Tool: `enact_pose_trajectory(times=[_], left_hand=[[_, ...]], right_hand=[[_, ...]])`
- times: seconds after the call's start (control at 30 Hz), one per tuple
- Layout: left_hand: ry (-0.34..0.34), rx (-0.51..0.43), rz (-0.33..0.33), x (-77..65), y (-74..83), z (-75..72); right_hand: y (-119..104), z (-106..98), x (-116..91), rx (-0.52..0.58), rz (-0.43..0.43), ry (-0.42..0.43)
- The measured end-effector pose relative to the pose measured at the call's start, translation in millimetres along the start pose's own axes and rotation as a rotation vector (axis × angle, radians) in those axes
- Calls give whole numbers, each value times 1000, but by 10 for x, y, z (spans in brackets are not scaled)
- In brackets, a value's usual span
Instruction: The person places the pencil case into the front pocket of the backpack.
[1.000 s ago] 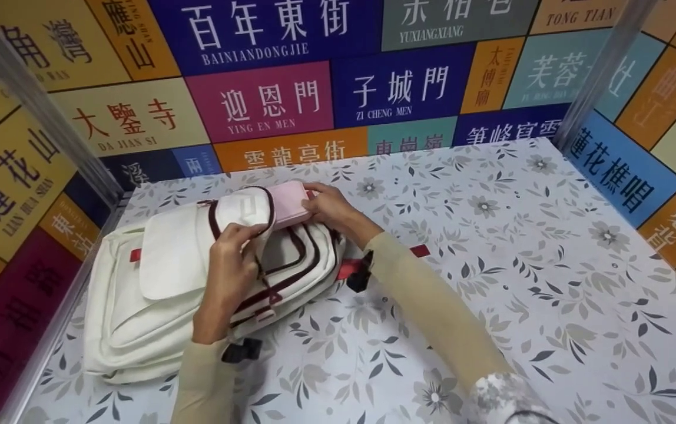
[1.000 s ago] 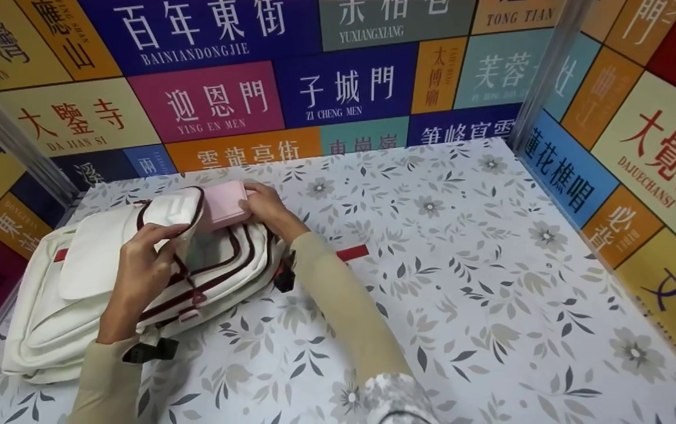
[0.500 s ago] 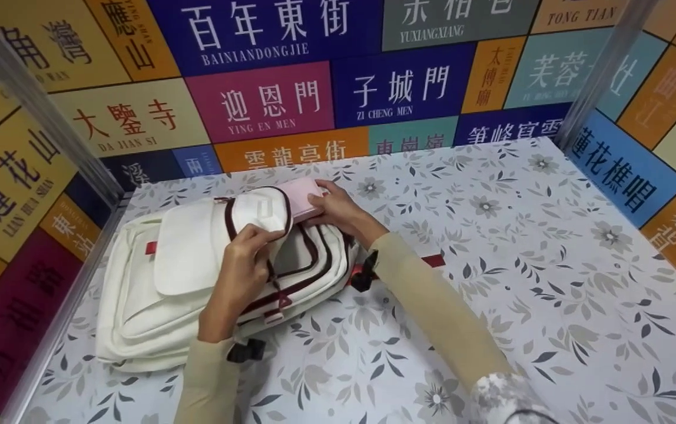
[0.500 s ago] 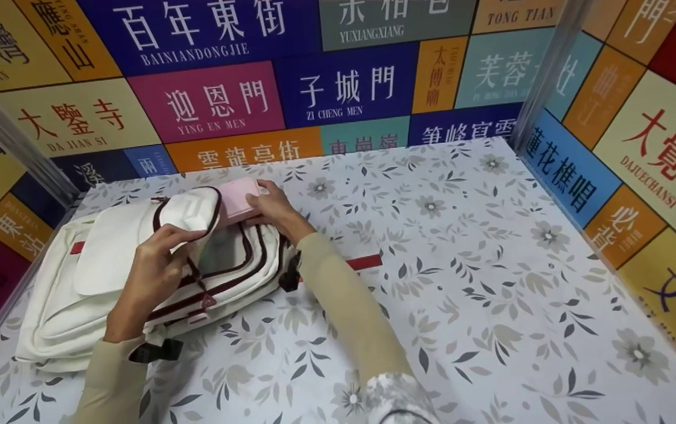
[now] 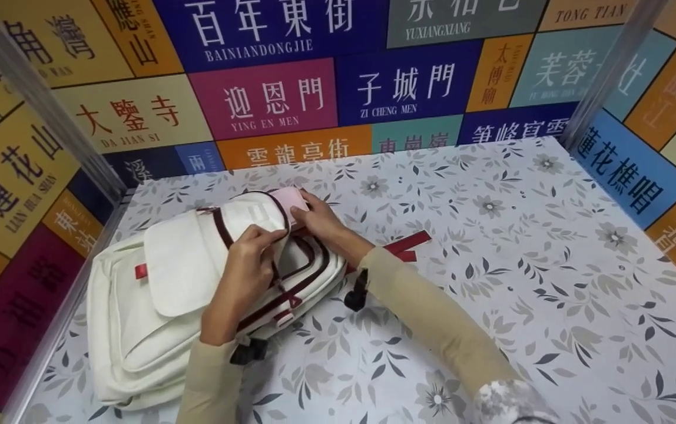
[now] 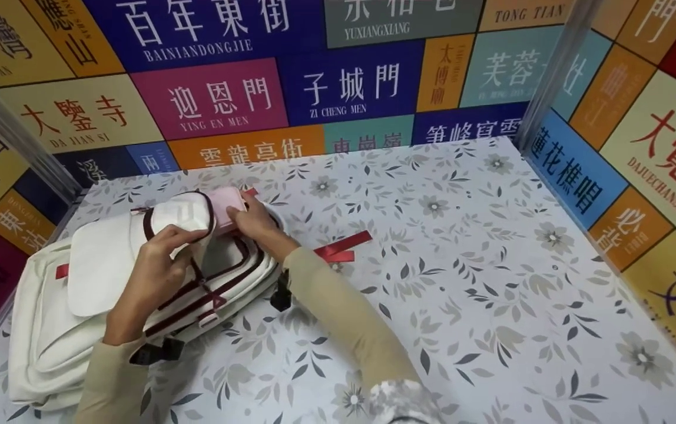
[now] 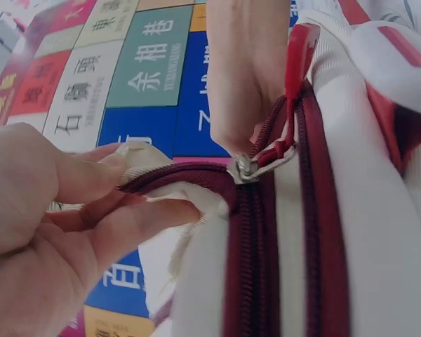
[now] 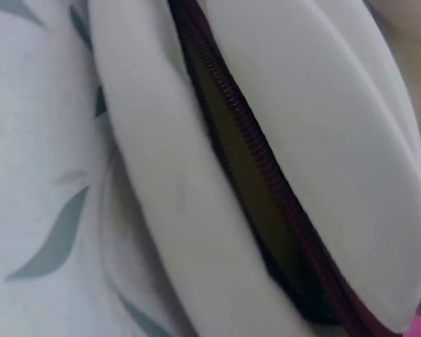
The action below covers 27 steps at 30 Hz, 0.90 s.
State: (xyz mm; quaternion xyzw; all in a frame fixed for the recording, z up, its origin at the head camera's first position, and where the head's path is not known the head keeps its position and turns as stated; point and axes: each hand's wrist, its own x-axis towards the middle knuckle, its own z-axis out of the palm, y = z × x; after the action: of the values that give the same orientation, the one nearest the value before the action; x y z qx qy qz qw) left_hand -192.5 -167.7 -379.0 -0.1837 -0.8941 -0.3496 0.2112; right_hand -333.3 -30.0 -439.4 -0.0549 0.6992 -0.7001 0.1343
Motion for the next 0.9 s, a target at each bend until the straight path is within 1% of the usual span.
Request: enact_pose_trajectory(times=[0.1,0.17,0.23,0.3,0.33,0.37,0.47,0.5,0.53,0.57,0.6,0.63,0.67,0.73,0.8,0.9], left_hand=[[-12,65,-9,7,82,43],[20,139,-7,-2,114,81],[66,242,-5,-9,131,123],[112,338,-37,-12,155,160],[115,385,-78,-15,175,171],[106,423,-136,-20,201,182],[48,484,-344,-37,260,223],[23,500,-401,-43,266,237],[-3,520,-443,-39,269,253],[-11,527,-459,-34,262,265],[-8,528,-451,-31,244,276],[-1,532,-426,-30,222,277],[9,530,-395,-30,197,270],[33,490,-322,-28,127,244],[62,419,-247,-24,43,219],[63,278,-159,-21,-97,182]], right_hand=[[-8,-27,-2,3,-14,19],[-6,-37,1,27,-16,15],[-2,-49,1,38,-20,17],[0,-62,-3,48,-20,21],[0,-67,-3,60,-19,16],[-2,-73,-6,66,-20,12],[6,-76,-12,71,-22,2],[10,-74,-15,71,-23,-2],[15,-79,-14,70,-25,-3],[16,-83,-17,56,-28,2],[15,-86,-21,45,-34,5],[17,-89,-22,40,-37,4],[17,-92,-21,38,-40,4],[13,-100,-21,47,-37,9],[1,-117,-30,68,-25,19],[-11,-171,-69,118,16,45]])
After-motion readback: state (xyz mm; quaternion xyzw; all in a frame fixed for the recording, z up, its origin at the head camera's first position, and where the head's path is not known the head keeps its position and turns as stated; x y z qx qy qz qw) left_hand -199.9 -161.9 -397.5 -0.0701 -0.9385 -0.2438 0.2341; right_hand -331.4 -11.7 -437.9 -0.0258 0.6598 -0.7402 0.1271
